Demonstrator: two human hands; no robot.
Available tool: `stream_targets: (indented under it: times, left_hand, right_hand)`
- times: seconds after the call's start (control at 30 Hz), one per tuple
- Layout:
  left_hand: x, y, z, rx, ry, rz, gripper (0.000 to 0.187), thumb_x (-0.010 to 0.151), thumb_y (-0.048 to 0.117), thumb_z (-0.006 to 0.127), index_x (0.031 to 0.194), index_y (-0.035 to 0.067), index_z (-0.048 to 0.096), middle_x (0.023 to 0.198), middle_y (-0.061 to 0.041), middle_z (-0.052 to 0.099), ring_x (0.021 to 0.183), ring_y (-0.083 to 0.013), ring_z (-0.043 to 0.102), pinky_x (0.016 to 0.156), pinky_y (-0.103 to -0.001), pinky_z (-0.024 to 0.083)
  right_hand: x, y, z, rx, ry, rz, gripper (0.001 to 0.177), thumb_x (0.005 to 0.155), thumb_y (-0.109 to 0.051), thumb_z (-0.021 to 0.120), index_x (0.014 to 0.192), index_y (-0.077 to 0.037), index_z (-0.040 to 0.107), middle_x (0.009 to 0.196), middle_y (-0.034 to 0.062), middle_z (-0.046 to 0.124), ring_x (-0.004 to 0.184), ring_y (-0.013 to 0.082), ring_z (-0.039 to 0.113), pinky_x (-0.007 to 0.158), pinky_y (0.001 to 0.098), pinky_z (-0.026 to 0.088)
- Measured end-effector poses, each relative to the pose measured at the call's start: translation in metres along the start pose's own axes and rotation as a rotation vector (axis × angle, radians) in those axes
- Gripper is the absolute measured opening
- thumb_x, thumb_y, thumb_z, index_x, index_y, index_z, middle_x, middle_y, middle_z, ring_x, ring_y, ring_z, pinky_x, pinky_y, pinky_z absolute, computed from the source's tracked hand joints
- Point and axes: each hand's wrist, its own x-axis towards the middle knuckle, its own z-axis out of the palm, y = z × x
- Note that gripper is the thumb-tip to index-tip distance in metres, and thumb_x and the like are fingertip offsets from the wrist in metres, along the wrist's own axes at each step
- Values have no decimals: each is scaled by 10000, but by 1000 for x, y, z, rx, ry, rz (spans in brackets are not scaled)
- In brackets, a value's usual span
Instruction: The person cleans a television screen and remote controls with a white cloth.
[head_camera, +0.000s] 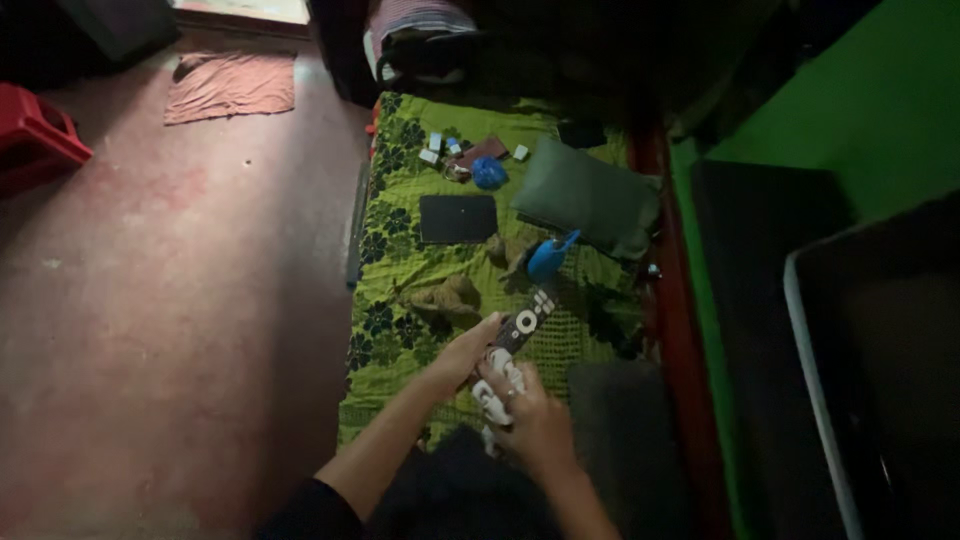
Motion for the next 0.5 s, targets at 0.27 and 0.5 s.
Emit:
stream_targets:
  times: [0.27, 0.5]
  left_hand:
    - [18, 20, 23, -452, 78, 170, 469, 1052, 402, 455, 1497, 262, 507, 1042, -29, 644, 787, -108, 593, 652, -296, 489]
    - [59, 28, 60, -360, 146, 112, 588, 1037, 470, 491, 1569, 258, 357, 1304, -70, 609, 1070, -217, 591, 822, -345, 489]
  right_hand:
    - [41, 44, -31, -15, -87, 259, 682, 745, -259, 840, 1365, -422, 607, 1360, 31, 505, 811, 236, 754, 731, 363, 627]
    - [61, 98, -73, -103, -71, 62, 732, 712, -186, 832, 1381, -418, 649, 1236, 49, 574, 835, 294, 703, 721, 414, 587]
